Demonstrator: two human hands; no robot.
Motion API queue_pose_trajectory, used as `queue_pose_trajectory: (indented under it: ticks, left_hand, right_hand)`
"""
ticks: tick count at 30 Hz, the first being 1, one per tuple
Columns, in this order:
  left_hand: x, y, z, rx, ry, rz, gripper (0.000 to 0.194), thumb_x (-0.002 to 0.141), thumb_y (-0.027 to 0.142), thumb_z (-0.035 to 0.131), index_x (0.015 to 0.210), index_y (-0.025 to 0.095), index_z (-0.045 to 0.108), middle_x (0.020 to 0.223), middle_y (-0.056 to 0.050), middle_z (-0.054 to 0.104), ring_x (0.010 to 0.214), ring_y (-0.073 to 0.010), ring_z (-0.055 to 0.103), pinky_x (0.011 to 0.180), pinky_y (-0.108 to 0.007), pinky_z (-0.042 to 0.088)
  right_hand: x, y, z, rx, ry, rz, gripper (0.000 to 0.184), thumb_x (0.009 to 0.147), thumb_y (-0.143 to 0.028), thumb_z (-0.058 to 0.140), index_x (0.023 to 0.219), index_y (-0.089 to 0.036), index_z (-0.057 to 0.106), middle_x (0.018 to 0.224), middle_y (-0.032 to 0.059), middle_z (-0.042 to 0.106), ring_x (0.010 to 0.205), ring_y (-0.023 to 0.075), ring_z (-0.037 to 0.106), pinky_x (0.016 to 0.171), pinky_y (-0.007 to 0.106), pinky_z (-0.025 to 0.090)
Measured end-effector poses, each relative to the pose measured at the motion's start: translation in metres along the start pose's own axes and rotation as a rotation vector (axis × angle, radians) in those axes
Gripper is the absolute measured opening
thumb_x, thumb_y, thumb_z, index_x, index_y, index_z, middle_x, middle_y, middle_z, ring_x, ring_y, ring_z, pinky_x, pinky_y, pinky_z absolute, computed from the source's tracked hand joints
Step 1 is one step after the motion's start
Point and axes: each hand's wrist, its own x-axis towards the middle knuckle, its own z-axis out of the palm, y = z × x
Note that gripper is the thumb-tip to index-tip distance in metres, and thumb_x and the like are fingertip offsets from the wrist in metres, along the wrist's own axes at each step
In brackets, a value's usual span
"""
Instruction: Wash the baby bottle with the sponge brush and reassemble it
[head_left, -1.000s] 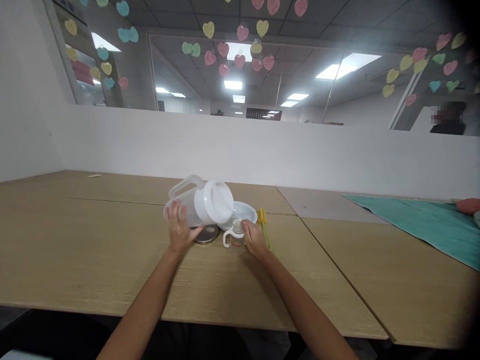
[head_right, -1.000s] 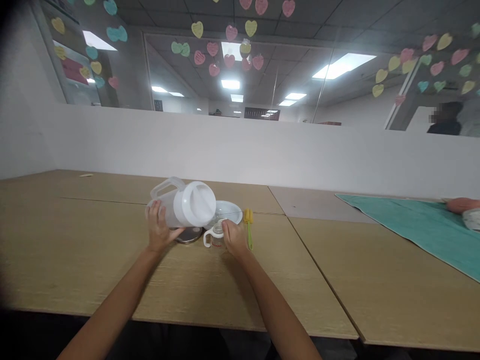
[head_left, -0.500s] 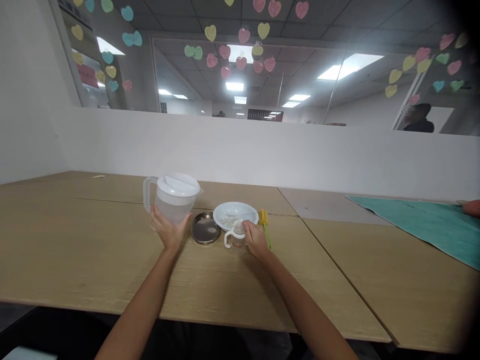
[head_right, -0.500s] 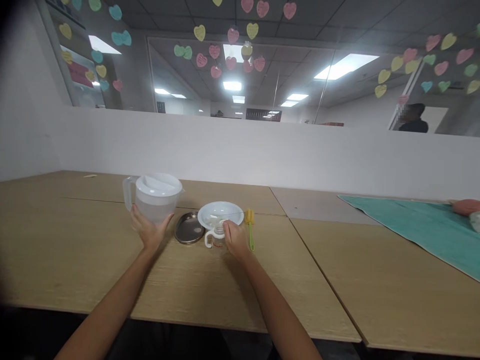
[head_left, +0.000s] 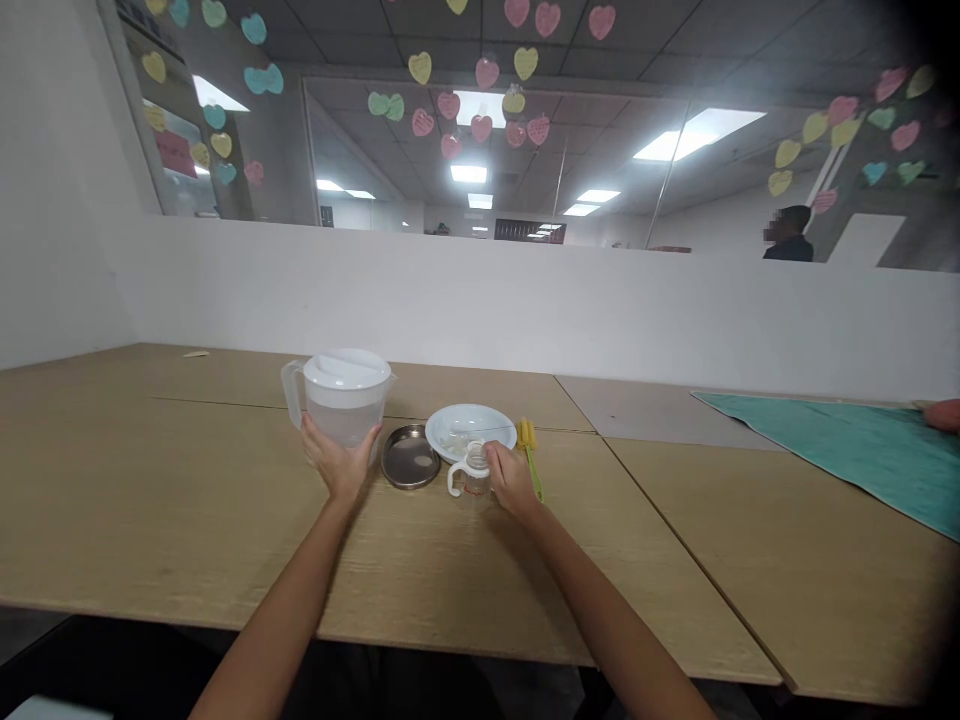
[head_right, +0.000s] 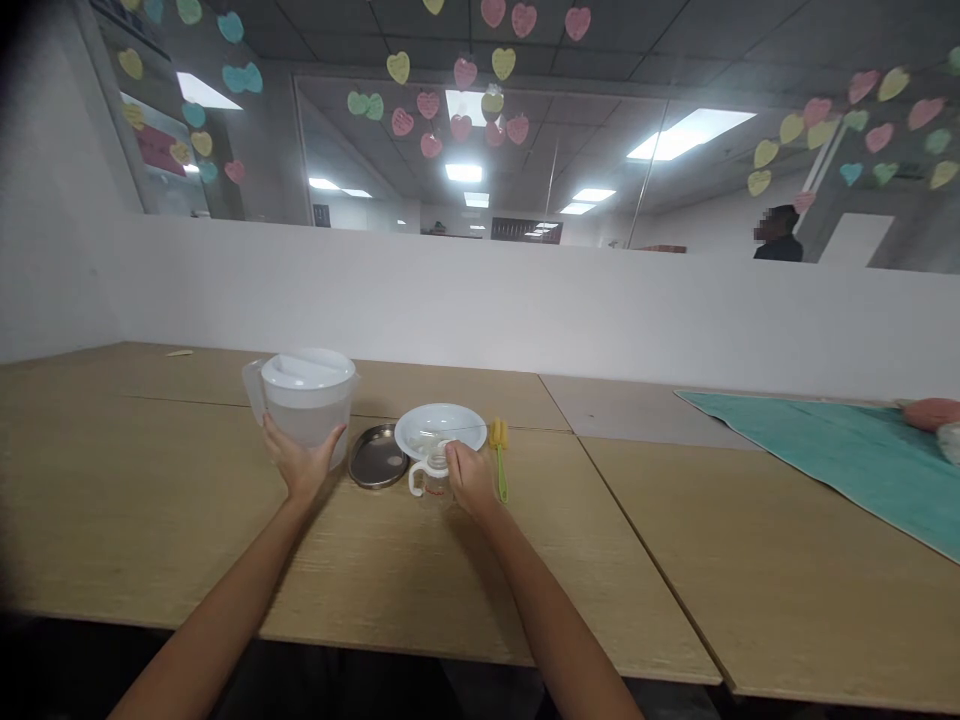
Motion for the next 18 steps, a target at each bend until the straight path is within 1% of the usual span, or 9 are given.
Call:
queue_pose_trajectory:
  ticks: [2, 6, 9, 13, 17, 18]
  left_hand:
    - [-0.0002, -0.0006, 0.0000, -0.009, -0.001, 0.012, 0.107, 0.062, 0.056, 0.067, 0.141, 0.014, 0.009, 0.141, -0.023, 0.026, 0.130, -0.0385, 0.024, 0.106, -0.054, 0.024]
    - [0.0001, -0.0004, -0.0004, -0.005, -0.020, 0.012, 0.106, 0.063, 0.055, 0.067, 0.140, 0.008, 0.010, 0.140, -0.025, 0.025, 0.130, -0.0392, 0.024, 0.106, -0.054, 0.023]
    - [0.0007, -0.0007, 0.0005, -0.007, -0.042, -0.028, 0.108, 0.063, 0.054, 0.068, 0.139, 0.007, 0.008, 0.140, -0.027, 0.023, 0.130, -0.0392, 0.023, 0.106, -0.054, 0.024]
    - [0.0012, -0.0027, 0.0016, -0.007, -0.044, -0.107, 0.110, 0.061, 0.055, 0.068, 0.138, 0.004, 0.009, 0.139, -0.029, 0.023, 0.129, -0.0420, 0.024, 0.104, -0.056, 0.026]
    - [0.0033, -0.0066, 0.0039, -0.013, -0.061, -0.119, 0.110, 0.062, 0.057, 0.067, 0.138, 0.003, 0.008, 0.140, -0.029, 0.022, 0.130, -0.0395, 0.023, 0.105, -0.052, 0.025]
    - [0.0044, -0.0072, 0.0049, -0.004, -0.073, -0.127, 0.112, 0.061, 0.057, 0.067, 0.139, 0.004, 0.007, 0.141, -0.029, 0.021, 0.130, -0.0395, 0.022, 0.105, -0.053, 0.025]
  right_hand:
    - [0.0000, -0.0003, -0.0004, 0.007, -0.007, -0.001, 0.039, 0.095, -0.033, 0.021, 0.080, -0.019, 0.054, 0.071, 0.0007, 0.057, 0.067, 0.0138, 0.052, 0.063, 0.026, 0.037]
    - [0.0000, -0.0006, -0.0006, 0.017, -0.005, -0.006, 0.039, 0.095, -0.032, 0.021, 0.081, -0.018, 0.054, 0.071, 0.0008, 0.057, 0.066, 0.0138, 0.052, 0.063, 0.026, 0.037]
    - [0.0004, -0.0010, -0.0009, 0.027, -0.008, -0.011, 0.039, 0.095, -0.033, 0.020, 0.081, -0.018, 0.054, 0.070, 0.0014, 0.056, 0.066, 0.0142, 0.052, 0.063, 0.026, 0.038]
    - [0.0006, -0.0023, -0.0019, 0.010, 0.004, -0.006, 0.039, 0.095, -0.032, 0.021, 0.082, -0.018, 0.055, 0.070, 0.0013, 0.057, 0.066, 0.0143, 0.053, 0.064, 0.027, 0.038]
    - [-0.0010, -0.0019, -0.0005, -0.009, 0.029, -0.018, 0.039, 0.094, -0.030, 0.021, 0.082, -0.018, 0.056, 0.071, 0.0020, 0.058, 0.067, 0.0146, 0.053, 0.064, 0.028, 0.038]
    - [-0.0014, -0.0015, 0.0003, -0.016, 0.040, -0.020, 0.039, 0.094, -0.029, 0.021, 0.081, -0.018, 0.056, 0.071, 0.0025, 0.058, 0.068, 0.0149, 0.053, 0.065, 0.028, 0.039]
